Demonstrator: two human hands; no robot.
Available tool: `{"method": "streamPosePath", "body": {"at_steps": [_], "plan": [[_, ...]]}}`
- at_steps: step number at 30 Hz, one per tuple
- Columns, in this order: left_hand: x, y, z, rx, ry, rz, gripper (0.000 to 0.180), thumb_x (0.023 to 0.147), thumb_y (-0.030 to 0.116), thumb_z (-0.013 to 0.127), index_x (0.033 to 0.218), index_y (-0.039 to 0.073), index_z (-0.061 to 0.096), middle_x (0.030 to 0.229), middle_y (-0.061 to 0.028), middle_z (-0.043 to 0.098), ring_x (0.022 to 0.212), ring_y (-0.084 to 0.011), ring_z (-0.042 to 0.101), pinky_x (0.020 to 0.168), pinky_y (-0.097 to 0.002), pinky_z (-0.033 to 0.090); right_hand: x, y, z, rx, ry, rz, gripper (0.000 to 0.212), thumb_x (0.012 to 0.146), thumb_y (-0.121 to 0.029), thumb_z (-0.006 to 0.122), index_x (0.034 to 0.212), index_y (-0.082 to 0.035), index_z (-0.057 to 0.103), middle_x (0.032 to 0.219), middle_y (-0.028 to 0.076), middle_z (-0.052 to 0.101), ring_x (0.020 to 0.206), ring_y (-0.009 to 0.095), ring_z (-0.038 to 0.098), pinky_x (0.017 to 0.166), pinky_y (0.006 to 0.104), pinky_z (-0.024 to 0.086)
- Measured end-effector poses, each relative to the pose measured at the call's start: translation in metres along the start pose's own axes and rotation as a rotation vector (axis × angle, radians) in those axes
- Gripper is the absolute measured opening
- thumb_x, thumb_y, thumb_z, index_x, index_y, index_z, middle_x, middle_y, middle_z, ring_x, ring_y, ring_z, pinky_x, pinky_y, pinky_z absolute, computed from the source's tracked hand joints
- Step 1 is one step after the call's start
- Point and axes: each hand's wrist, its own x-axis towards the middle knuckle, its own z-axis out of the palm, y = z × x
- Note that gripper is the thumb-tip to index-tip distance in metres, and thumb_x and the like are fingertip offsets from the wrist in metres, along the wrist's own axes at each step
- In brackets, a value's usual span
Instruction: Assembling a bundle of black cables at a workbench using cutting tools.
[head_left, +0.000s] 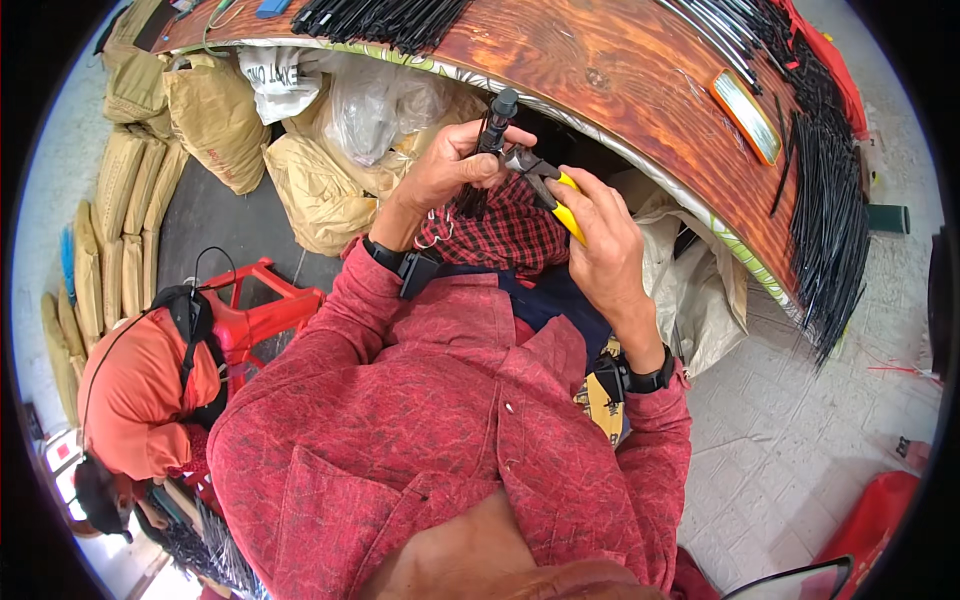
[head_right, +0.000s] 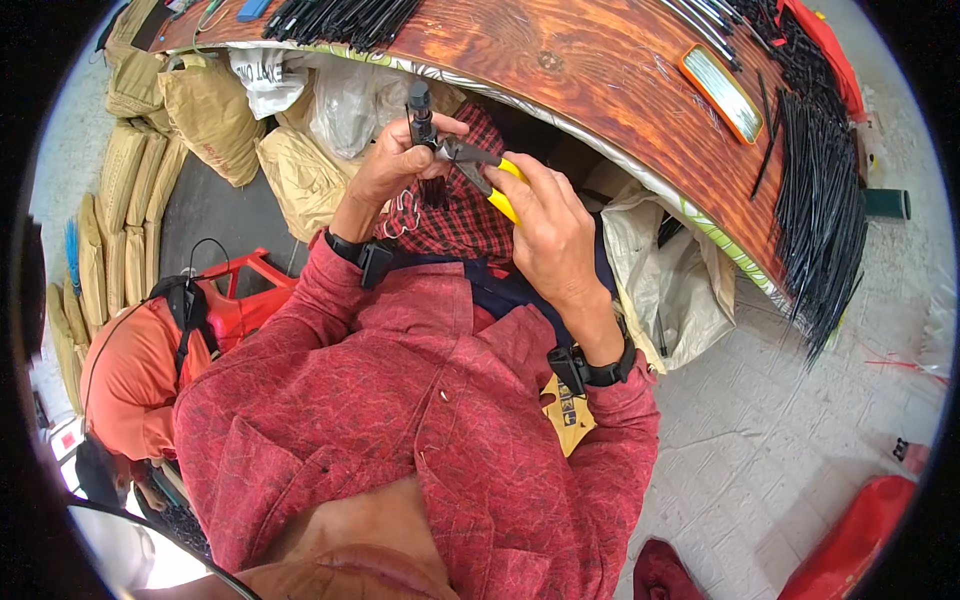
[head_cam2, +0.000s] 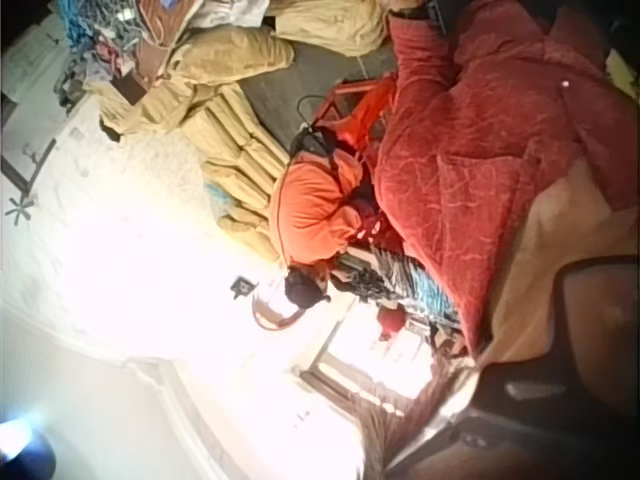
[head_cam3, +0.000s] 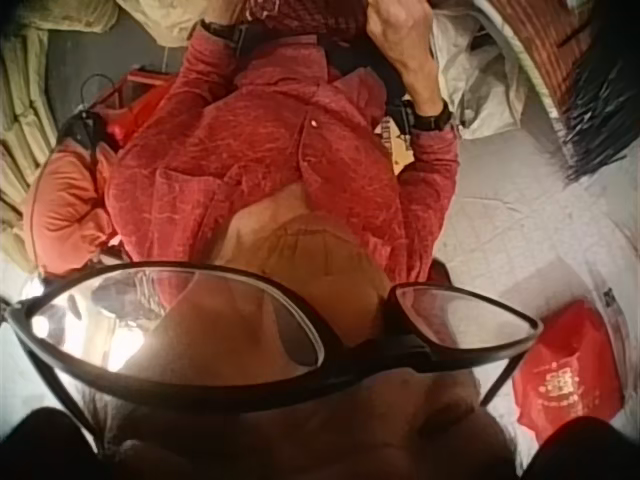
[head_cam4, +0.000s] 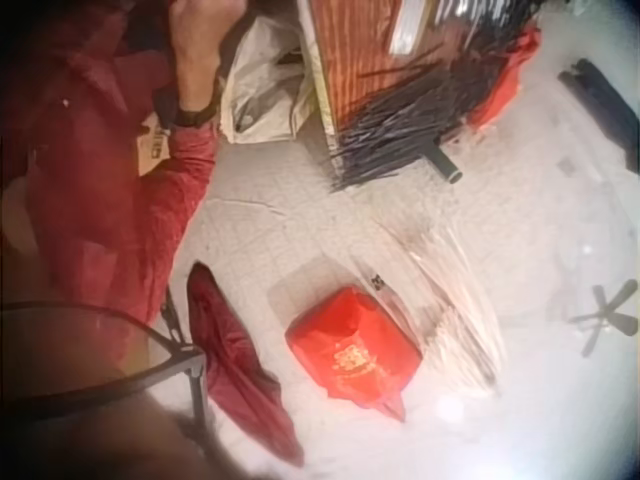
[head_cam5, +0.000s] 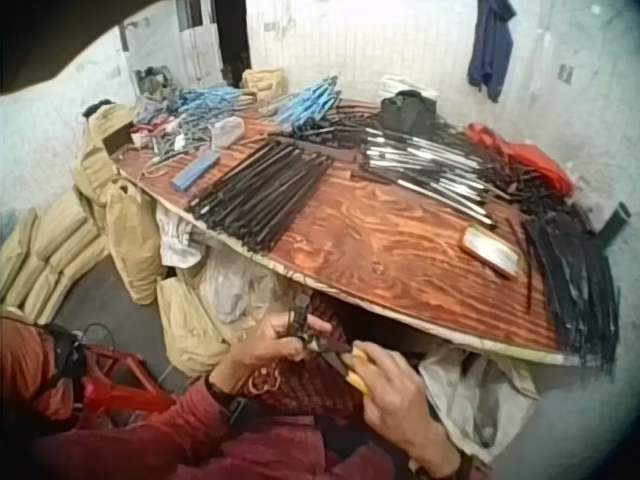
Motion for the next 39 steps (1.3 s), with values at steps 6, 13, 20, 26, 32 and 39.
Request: {"method": "streamPosePath", "body": {"at_steps": [6,13,20,26,32,39], "plan": [[0.001,-0.004,0.001,0.004,-0.001,0.009,0.054,0.092,0.037,0.075,0.126,-0.003,0.064,0.077,0.0023,0.056,0.067,-0.0063,0.049,0.059,-0.0223,0.037,-0.003,0.004,0.0,0.075,-0.037,0.028,0.043,0.077,0.01,0.067,0.117,-0.005,0.066,0.122,0.013,0.065,0.104,0.034,0.066,0.085,0.0414,0.054],[-0.001,0.001,0.004,0.018,0.023,-0.028,0.056,0.088,0.039,0.078,0.123,-0.003,0.066,0.082,0.0015,0.06,0.069,-0.0064,0.052,0.061,-0.0218,0.039,-0.001,0.003,-0.006,-0.059,-0.017,-0.051,0.028,0.08,-0.003,0.072,0.108,-0.006,0.068,0.108,0.01,0.065,0.091,0.03,0.065,0.076,0.0395,0.055],[-0.004,0.0,0.008,0.015,0.054,-0.038,0.062,0.084,0.042,0.081,0.124,-0.003,0.066,0.086,0.0007,0.062,0.071,-0.0061,0.053,0.061,-0.0217,0.041,-0.01,0.01,-0.003,0.602,-0.356,0.478,0.032,0.094,-0.034,0.07,0.094,-0.003,0.065,0.075,0.008,0.066,0.059,0.021,0.063,0.053,0.0324,0.051],[-0.008,-0.011,-0.006,0.008,0.073,-0.027,0.065,0.083,0.044,0.081,0.124,-0.005,0.065,0.085,0.0013,0.063,0.067,-0.0045,0.05,0.059,-0.0205,0.039,-0.012,0.002,-0.003,1.207,-0.565,0.777,0.045,0.083,-0.032,0.084,0.102,-0.004,0.055,0.074,0.009,0.066,0.057,0.015,0.066,0.048,0.0271,0.051],[-0.004,-0.009,-0.002,-0.039,0.105,0.009,0.067,0.085,0.042,0.08,0.128,-0.006,0.062,0.083,0.0018,0.061,0.065,-0.004,0.047,0.057,-0.021,0.034,-0.021,0.013,-0.001,1.645,-0.729,0.773,0.059,0.098,-0.05,0.054,0.123,0.003,0.057,0.07,0.007,0.059,0.05,0.014,0.057,0.048,0.0298,0.051],[-0.011,-0.009,-0.005,-0.012,0.097,0.004,0.074,0.081,0.053,0.08,0.124,-0.006,0.065,0.079,0.0022,0.06,0.061,-0.004,0.044,0.054,-0.0208,0.031,-0.029,0.018,0.023,1.944,-0.856,0.819,0.09,0.097,-0.077,0.025,0.117,0.004,0.058,0.059,0.003,0.049,0.036,0.01,0.044,0.037,0.027,0.046]]}}
